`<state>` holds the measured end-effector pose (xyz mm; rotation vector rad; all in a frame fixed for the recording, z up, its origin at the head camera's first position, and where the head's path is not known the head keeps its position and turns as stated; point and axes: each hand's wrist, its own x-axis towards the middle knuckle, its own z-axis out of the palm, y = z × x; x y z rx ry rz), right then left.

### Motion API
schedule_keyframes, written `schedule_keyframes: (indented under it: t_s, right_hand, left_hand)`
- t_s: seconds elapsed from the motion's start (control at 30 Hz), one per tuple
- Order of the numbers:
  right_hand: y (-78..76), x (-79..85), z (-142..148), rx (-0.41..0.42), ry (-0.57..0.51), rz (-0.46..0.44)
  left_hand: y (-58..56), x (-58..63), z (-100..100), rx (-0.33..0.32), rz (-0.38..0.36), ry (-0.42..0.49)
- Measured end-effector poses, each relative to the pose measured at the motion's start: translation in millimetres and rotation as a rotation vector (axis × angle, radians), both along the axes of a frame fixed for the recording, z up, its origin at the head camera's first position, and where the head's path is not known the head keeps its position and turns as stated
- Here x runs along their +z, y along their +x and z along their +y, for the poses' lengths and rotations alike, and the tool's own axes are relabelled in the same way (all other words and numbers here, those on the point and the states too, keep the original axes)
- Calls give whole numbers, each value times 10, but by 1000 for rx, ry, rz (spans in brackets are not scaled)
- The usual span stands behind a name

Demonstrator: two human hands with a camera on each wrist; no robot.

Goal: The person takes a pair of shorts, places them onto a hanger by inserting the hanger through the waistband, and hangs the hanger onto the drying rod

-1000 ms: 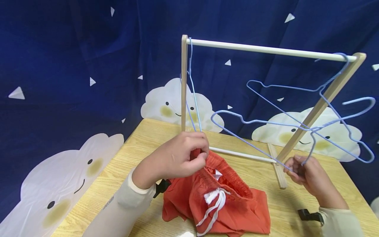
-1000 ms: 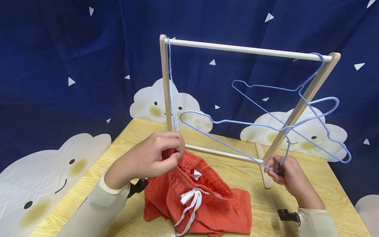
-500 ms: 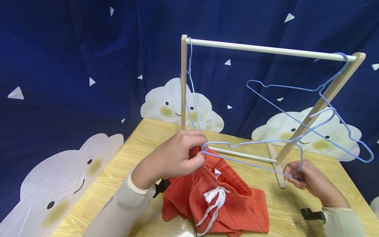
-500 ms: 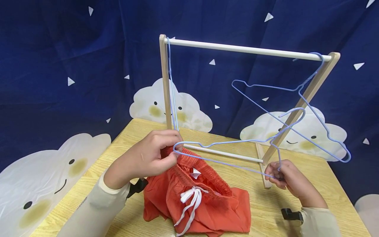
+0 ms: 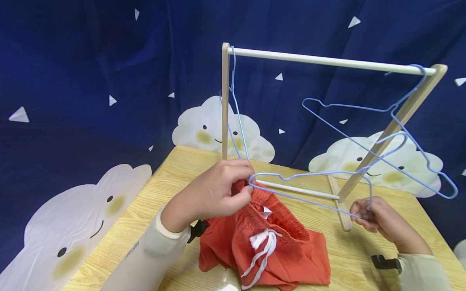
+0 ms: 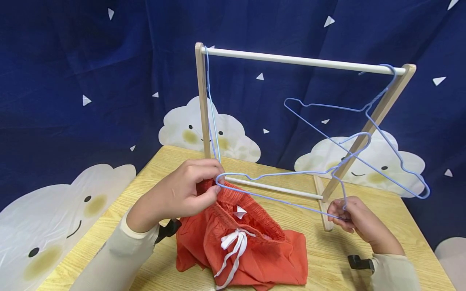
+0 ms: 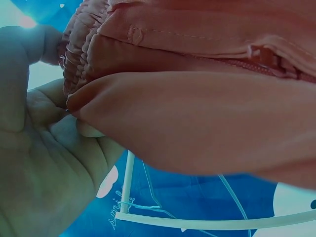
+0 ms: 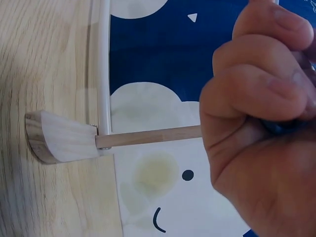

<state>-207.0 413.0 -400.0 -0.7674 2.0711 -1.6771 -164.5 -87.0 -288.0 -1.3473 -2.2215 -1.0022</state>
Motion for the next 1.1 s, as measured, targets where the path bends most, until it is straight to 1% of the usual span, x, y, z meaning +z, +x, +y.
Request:
schedule_keyframes:
  t_s: [0.17, 0.3, 0.53, 0.7, 0.8, 0.9, 1.0, 1.1]
  right_hand:
    - [-9, 0, 2, 14, 10, 16]
    - [-1, 14, 32, -7, 44, 26]
    - [12, 38, 71, -21, 75, 31]
    - [15, 71, 5, -34, 145, 39]
    - [11, 83, -25, -22, 155, 37]
    - [21, 92, -38, -15, 152, 14]
    - [33, 95, -50, 7, 144, 3]
    - [38, 97, -66, 33, 139, 11]
  left_hand:
    - [3, 3, 2, 2, 0, 1]
    - [10, 5, 4, 1, -8, 6]
    - [11, 2, 12, -2, -7, 9]
    - [16, -1, 17, 1, -8, 2]
    - [15, -6, 17, 3, -10, 5]
    - [18, -6, 20, 4, -8, 6]
    - [20, -7, 30, 5, -1, 6]
    - [18, -10, 41, 14, 5, 22]
